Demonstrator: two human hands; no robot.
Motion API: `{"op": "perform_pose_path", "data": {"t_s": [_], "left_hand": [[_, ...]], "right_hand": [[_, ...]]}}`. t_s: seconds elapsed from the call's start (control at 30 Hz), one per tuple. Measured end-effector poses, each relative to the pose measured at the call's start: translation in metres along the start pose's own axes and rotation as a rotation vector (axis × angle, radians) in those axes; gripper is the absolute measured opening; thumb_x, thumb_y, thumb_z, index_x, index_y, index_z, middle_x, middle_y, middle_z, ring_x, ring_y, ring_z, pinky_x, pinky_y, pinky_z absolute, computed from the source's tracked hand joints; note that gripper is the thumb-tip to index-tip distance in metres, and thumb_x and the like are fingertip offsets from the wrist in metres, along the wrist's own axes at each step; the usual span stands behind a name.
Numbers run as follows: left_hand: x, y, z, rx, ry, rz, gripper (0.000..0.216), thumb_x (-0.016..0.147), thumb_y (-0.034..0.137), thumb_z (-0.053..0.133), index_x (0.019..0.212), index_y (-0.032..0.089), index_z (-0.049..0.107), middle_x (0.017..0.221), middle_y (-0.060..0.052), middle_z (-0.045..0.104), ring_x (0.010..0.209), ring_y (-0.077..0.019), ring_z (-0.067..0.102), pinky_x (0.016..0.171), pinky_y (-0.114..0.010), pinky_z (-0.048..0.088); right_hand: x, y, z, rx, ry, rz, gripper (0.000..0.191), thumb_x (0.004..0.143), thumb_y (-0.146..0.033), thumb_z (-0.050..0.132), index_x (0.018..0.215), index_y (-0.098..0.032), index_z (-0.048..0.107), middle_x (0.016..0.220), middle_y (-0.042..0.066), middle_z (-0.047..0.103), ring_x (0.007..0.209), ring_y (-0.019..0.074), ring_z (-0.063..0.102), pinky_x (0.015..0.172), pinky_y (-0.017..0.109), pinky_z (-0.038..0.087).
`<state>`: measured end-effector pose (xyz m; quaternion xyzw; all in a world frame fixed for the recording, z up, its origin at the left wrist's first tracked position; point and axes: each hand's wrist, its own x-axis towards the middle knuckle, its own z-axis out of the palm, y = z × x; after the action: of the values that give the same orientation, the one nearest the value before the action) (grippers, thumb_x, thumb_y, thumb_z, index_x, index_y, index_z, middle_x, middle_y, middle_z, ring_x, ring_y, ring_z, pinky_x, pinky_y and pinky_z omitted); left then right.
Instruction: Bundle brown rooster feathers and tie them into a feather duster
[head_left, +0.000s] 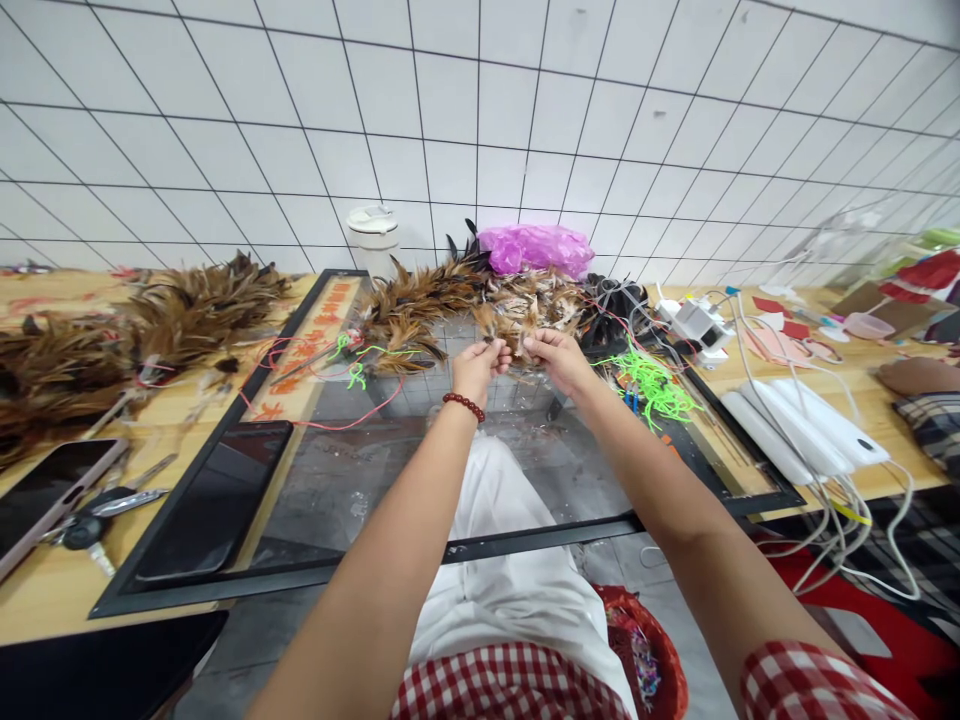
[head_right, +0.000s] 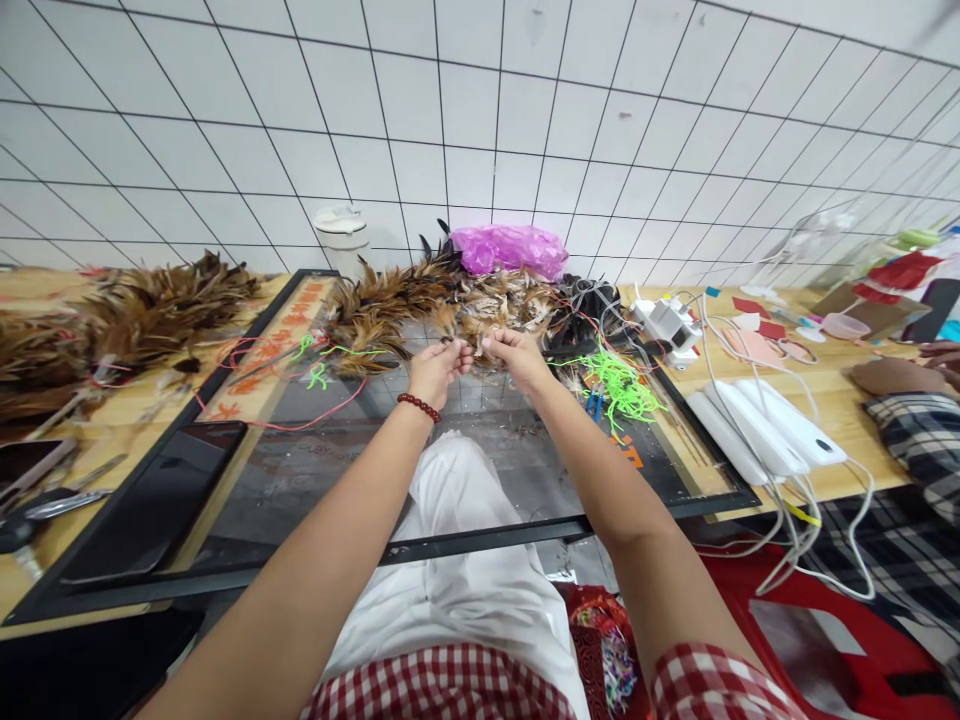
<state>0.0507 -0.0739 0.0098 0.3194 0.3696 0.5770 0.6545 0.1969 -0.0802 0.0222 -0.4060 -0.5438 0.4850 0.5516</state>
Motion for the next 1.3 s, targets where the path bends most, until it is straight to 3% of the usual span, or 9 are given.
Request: {"op": "perform_pose_path", "data": {"t_s": [0.17,0.47,0.63,0.77,0.9,1.0,1.1,1.2,1.3], "left_hand": [[-0.006,0.004,0.002,0.035,-0.168,-0.186,0.016,0.071,0.024,0.072,0.076,0.011,0.063,0.073,-0.008,0.069,0.063,-0.0132,0.065,0.060,-0.024,0.051],[-0.009,0.003,0.001,0.134,-0.247,-0.188,0.020,0.068,0.021,0.075,0.065,0.011,0.059,0.059,-0.003,0.061,0.048,-0.0069,0.054,0.048,-0.020,0.045],[-0.003,0.008,0.001,-0.019,-0.045,-0.003,0.015,0.068,0.021,0.074,0.070,0.011,0.063,0.058,0.000,0.058,0.047,-0.0054,0.051,0.049,-0.019,0.043],[0.004,0.011,-0.003,-0.141,0.144,0.110,0.015,0.069,0.021,0.073,0.070,0.011,0.063,0.056,0.001,0.057,0.047,-0.0054,0.051,0.049,-0.019,0.042],[0.009,0.008,-0.006,-0.143,0.217,0.122,0.018,0.067,0.025,0.075,0.071,0.011,0.063,0.055,0.001,0.057,0.046,-0.0047,0.050,0.047,-0.018,0.041],[0.009,0.007,-0.007,-0.124,0.215,0.099,0.019,0.067,0.025,0.075,0.071,0.012,0.062,0.055,0.002,0.057,0.046,-0.0046,0.050,0.047,-0.018,0.041],[0.006,0.007,-0.005,-0.093,0.144,0.058,0.016,0.068,0.022,0.074,0.071,0.012,0.062,0.056,0.001,0.058,0.048,-0.0048,0.052,0.049,-0.018,0.042],[0.001,0.007,-0.002,-0.054,0.057,0.002,0.014,0.069,0.021,0.073,0.073,0.011,0.063,0.060,-0.001,0.061,0.051,-0.0060,0.055,0.052,-0.019,0.045],[-0.002,0.008,-0.002,-0.032,0.036,-0.041,0.013,0.070,0.019,0.071,0.074,0.011,0.063,0.063,-0.003,0.063,0.054,-0.0075,0.058,0.056,-0.021,0.047]], "right_hand": [[-0.001,0.003,0.007,0.058,-0.012,0.003,0.036,0.060,-0.045,0.077,0.068,-0.018,0.054,0.062,-0.004,0.053,0.055,0.0071,0.045,0.054,0.021,0.039],[0.001,0.013,0.008,-0.053,-0.018,-0.068,0.032,0.067,-0.045,0.071,0.074,-0.018,0.055,0.067,-0.003,0.056,0.060,0.0091,0.051,0.061,0.023,0.044],[0.002,0.009,-0.003,-0.521,0.079,-0.099,0.021,0.074,-0.038,0.062,0.075,-0.016,0.061,0.066,-0.001,0.059,0.060,0.0104,0.050,0.061,0.024,0.040],[-0.004,-0.001,-0.006,-1.055,-0.138,-0.018,0.014,0.069,-0.031,0.068,0.070,-0.017,0.067,0.065,0.000,0.063,0.060,0.0116,0.051,0.058,0.023,0.035],[-0.007,-0.006,-0.001,-1.225,-0.290,0.022,0.008,0.072,-0.016,0.060,0.068,-0.017,0.067,0.068,0.002,0.066,0.061,0.0113,0.052,0.059,0.023,0.033],[-0.005,-0.005,0.002,-1.016,-0.251,0.035,0.009,0.072,-0.015,0.058,0.064,-0.017,0.063,0.059,0.000,0.060,0.055,0.0097,0.048,0.055,0.022,0.033],[-0.003,-0.005,0.003,-0.514,-0.144,0.146,0.017,0.073,-0.030,0.062,0.063,-0.017,0.057,0.052,-0.003,0.054,0.048,0.0082,0.044,0.049,0.021,0.032],[-0.003,-0.006,0.005,-0.101,-0.095,0.204,0.029,0.064,-0.041,0.072,0.065,-0.017,0.056,0.053,-0.003,0.055,0.047,0.0071,0.046,0.047,0.020,0.034],[-0.003,-0.008,0.004,0.076,-0.037,0.195,0.036,0.054,-0.040,0.081,0.068,-0.016,0.057,0.055,-0.003,0.058,0.048,0.0066,0.049,0.047,0.019,0.036]]}}
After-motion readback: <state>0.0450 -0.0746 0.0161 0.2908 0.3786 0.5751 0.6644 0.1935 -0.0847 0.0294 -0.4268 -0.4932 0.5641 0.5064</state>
